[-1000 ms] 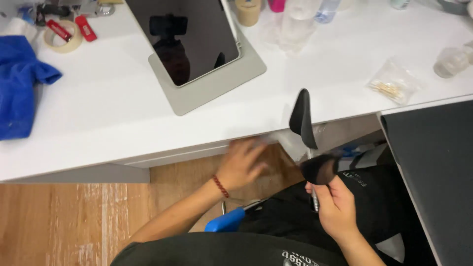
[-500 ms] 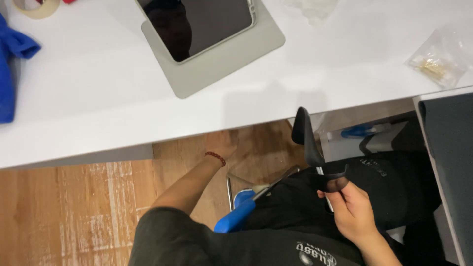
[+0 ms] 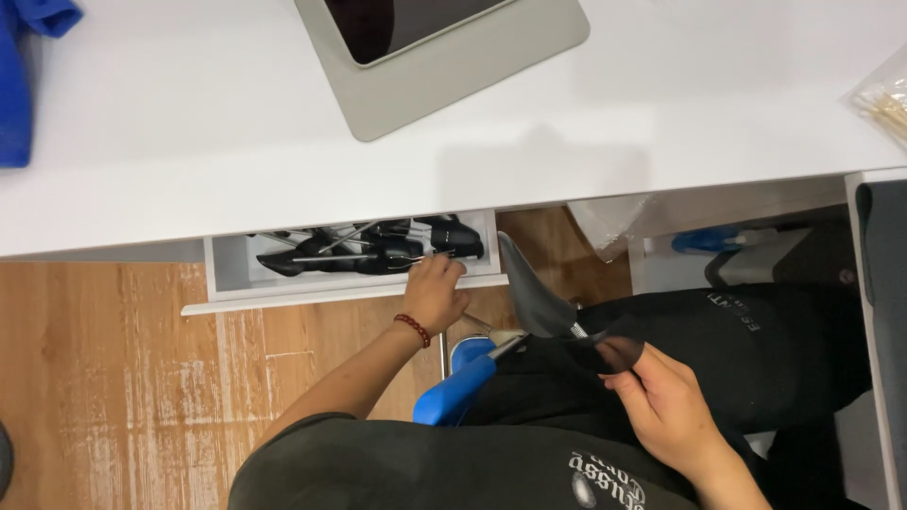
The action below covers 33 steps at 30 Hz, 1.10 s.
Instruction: Cleaning sneakers with a cotton swab and inserting shoe trees for maintenance.
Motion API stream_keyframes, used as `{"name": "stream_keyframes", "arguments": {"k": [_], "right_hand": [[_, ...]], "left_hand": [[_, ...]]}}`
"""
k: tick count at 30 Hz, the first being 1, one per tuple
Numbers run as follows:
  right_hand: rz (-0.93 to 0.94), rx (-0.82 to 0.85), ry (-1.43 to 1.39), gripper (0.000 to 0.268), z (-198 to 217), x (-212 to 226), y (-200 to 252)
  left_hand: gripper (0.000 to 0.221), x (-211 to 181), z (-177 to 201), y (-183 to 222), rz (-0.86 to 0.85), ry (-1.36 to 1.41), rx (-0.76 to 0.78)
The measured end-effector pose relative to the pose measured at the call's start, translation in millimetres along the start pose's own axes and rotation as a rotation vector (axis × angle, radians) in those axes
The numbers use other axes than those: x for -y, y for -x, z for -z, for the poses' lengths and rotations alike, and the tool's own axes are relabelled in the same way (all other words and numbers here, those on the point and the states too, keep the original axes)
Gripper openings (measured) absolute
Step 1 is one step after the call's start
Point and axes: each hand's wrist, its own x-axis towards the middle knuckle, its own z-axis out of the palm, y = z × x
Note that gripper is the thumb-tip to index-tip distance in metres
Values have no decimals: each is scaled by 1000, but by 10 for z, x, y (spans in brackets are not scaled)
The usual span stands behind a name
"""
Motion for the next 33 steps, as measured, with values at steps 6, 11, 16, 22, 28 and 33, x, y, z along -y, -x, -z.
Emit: {"name": "stream_keyframes", "arguments": {"k": [6,11,16,22,28,33], "right_hand": [[41,-141,3,14,-113,-70,-120],[5,-249,-166,13,-211,86,-420],[78,-223,81,16,-315,-194,-428],[-22,-252,15,11,-449,-206,-436],[164,-105,15,19,-225,202,-486],[182,-92,-29,32,-61,242,-345]], "left_hand": [[64,-425,312,-280,238,1007,188],[77,-1328,1097,-525,-525,1424,462],[55,-1438,1067,-488,-608,1125,353],[57,-1278,931,-448,-575,981,379],[52,-1235,946,-489,-617,890,365],[37,-1262,1144,-521,-582,784,297]]}}
